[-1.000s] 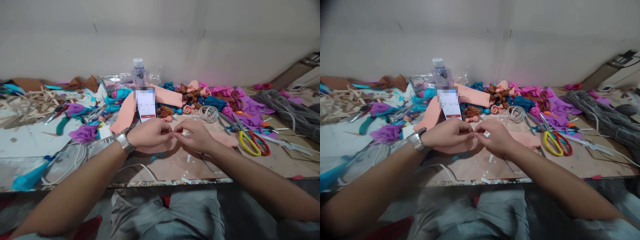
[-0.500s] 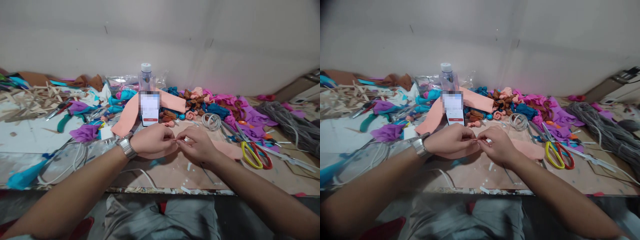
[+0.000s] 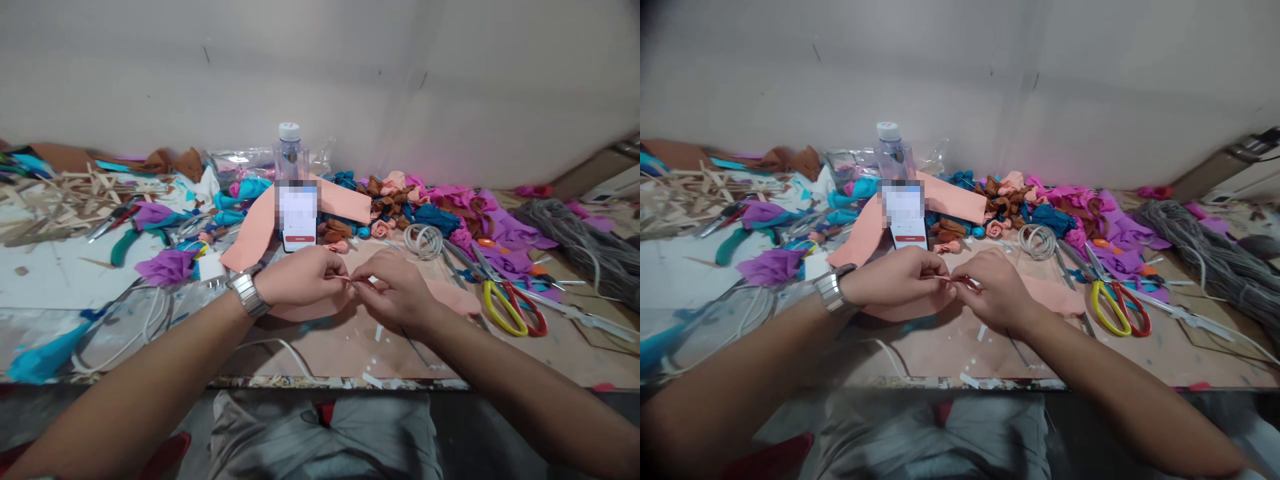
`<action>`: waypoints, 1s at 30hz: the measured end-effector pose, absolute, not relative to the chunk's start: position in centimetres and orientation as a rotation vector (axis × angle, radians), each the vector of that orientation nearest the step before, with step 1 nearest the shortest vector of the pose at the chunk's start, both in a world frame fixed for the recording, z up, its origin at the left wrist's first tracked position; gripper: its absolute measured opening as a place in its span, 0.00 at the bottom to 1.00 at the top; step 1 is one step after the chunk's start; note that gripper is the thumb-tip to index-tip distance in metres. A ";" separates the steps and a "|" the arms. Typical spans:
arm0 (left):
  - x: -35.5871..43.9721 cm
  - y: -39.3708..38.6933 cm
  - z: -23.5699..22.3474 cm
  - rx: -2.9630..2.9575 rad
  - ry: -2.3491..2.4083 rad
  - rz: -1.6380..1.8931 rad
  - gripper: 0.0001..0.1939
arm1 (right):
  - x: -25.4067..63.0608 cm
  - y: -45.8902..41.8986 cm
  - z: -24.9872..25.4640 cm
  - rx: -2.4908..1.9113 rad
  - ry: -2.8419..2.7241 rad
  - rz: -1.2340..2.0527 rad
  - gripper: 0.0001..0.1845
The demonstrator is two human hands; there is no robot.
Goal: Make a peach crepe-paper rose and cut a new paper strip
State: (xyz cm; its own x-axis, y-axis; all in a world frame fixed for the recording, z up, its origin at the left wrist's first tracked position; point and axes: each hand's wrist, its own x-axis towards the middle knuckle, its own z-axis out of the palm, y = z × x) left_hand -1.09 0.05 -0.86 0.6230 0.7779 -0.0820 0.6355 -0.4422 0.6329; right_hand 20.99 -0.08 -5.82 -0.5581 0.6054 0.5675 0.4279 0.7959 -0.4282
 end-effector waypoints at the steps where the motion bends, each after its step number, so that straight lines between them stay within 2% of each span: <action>1: -1.1 0.1 -0.9 2.198 1.089 0.289 0.13 | 21.0 -0.1 -5.8 -0.757 -2.249 0.307 0.03; 9: -1.3 0.5 -1.0 2.047 0.985 0.355 0.16 | 21.0 0.0 -6.0 -0.734 -2.242 0.297 0.04; 16: -1.2 0.4 -1.0 2.076 1.030 0.341 0.13 | 21.0 -0.1 -5.8 -0.783 -2.227 0.320 0.02; 23: -0.8 -0.1 -0.6 2.224 1.137 0.330 0.14 | 20.9 0.2 -5.9 -0.793 -2.228 0.384 0.01; 30: -0.2 -0.8 -0.9 2.571 1.208 0.292 0.13 | 20.8 0.5 -6.0 -0.782 -2.169 0.593 0.06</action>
State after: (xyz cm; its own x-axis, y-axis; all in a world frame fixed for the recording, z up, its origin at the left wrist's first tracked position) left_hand -0.16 -0.78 -0.89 0.6288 0.7752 0.0610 0.7175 -0.6086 0.3388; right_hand 20.79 0.54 -6.00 -0.5385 0.6879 0.4867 0.3444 0.7068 -0.6179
